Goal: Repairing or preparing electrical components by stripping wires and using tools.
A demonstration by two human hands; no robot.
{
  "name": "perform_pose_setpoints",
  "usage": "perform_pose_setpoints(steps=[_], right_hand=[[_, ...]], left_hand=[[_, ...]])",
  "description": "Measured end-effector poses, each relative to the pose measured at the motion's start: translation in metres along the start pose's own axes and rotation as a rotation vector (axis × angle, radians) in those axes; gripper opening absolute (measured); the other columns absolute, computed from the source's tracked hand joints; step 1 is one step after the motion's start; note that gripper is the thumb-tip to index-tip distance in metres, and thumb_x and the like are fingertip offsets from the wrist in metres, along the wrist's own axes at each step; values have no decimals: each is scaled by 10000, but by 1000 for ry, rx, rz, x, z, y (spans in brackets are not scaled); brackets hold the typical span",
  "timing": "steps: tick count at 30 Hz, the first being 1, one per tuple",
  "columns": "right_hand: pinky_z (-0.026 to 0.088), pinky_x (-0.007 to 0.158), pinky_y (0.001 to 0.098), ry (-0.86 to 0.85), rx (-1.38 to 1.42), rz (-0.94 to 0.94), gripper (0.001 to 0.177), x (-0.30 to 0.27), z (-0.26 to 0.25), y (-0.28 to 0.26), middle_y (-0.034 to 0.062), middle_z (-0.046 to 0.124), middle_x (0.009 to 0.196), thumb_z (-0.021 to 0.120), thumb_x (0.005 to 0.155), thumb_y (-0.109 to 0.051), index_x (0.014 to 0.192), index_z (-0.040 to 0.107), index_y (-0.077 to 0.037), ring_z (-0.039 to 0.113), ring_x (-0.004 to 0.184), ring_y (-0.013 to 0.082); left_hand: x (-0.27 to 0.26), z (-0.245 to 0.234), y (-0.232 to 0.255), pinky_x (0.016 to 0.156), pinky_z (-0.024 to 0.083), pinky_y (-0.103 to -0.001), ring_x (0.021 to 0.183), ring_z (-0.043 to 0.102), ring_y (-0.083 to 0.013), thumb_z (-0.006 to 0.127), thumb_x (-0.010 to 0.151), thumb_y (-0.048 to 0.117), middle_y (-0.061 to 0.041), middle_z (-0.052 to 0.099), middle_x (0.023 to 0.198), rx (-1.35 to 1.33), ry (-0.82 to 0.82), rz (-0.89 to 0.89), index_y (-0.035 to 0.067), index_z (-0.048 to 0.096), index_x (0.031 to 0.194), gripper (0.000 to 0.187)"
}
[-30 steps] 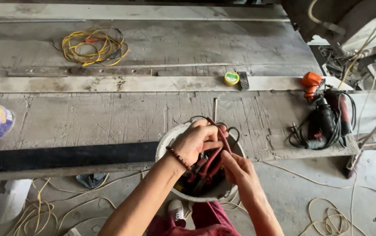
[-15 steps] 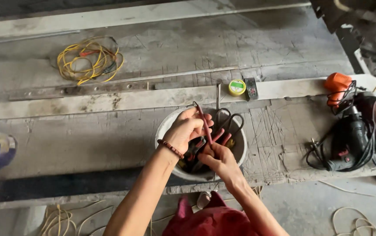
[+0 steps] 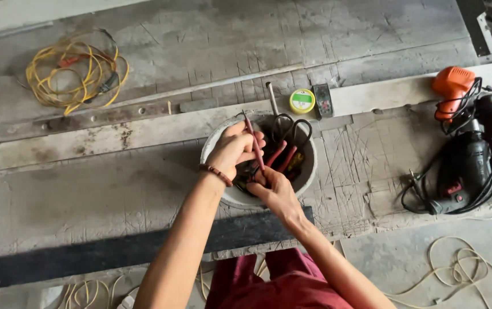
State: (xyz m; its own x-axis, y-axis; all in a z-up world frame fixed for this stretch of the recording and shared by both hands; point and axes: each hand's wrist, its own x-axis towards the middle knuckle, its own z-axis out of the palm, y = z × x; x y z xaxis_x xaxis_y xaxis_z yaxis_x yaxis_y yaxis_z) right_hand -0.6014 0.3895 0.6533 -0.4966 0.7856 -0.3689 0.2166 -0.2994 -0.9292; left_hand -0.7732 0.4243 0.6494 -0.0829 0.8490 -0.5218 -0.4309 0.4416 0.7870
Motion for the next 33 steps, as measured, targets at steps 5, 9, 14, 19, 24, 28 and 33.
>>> perform_pose_setpoints(steps=[5,9,14,19,24,28,33], right_hand=[[412,589,291,7,-250,-10,279,-4,13,6,2,497,695,743,873,-233,861,526,-58,462,661,106],[505,871,388,44,-528,-602,280,-17,7,8,113,687,1076,699,1019,-258,1186,672,-36,621,1041,217],[535,818,410,551,-671,-442,413,-15,-40,57,196,639,1172,714,945,-264,1293,618,-63,610,1062,261],[544,771,399,624,-604,23,601,9,-80,113,180,664,1167,726,939,-325,1397,432,-70,733,908,308],[519,796,510,682,-791,253,648,24,-82,125,218,724,915,780,874,-382,1314,401,-94,688,906,431],[526,803,538,648,-787,350,535,49,-103,214,272,704,991,718,926,-402,1295,435,-137,677,921,471],[518,738,584,700,-779,-29,391,40,-109,277,290,693,1000,664,931,-303,1169,461,-67,655,883,517]], left_hand=[[-11,-18,3,783,635,-364,870,683,-159,582,897,104,-47,662,966,30,-36,13,37,609,1070,187],[-4,-51,-25,726,632,-335,822,677,-134,698,927,147,-24,635,946,101,-32,100,50,570,1200,317],[-17,-93,-58,678,597,-301,774,670,-126,667,928,124,-19,657,965,83,5,164,120,500,1432,531],[-48,-79,-83,690,597,-303,798,696,-129,581,981,193,-16,705,1007,-5,9,153,189,432,1497,537],[-61,-69,-95,742,620,-356,792,724,-146,454,1070,342,-28,679,860,-1,22,89,147,570,1378,383],[-60,-50,-90,718,613,-369,731,717,-160,441,1081,364,-23,667,805,-10,45,105,122,613,1256,344],[-69,-17,-78,648,618,-359,675,693,-158,481,1074,342,-15,646,772,69,33,102,108,620,1107,274]])
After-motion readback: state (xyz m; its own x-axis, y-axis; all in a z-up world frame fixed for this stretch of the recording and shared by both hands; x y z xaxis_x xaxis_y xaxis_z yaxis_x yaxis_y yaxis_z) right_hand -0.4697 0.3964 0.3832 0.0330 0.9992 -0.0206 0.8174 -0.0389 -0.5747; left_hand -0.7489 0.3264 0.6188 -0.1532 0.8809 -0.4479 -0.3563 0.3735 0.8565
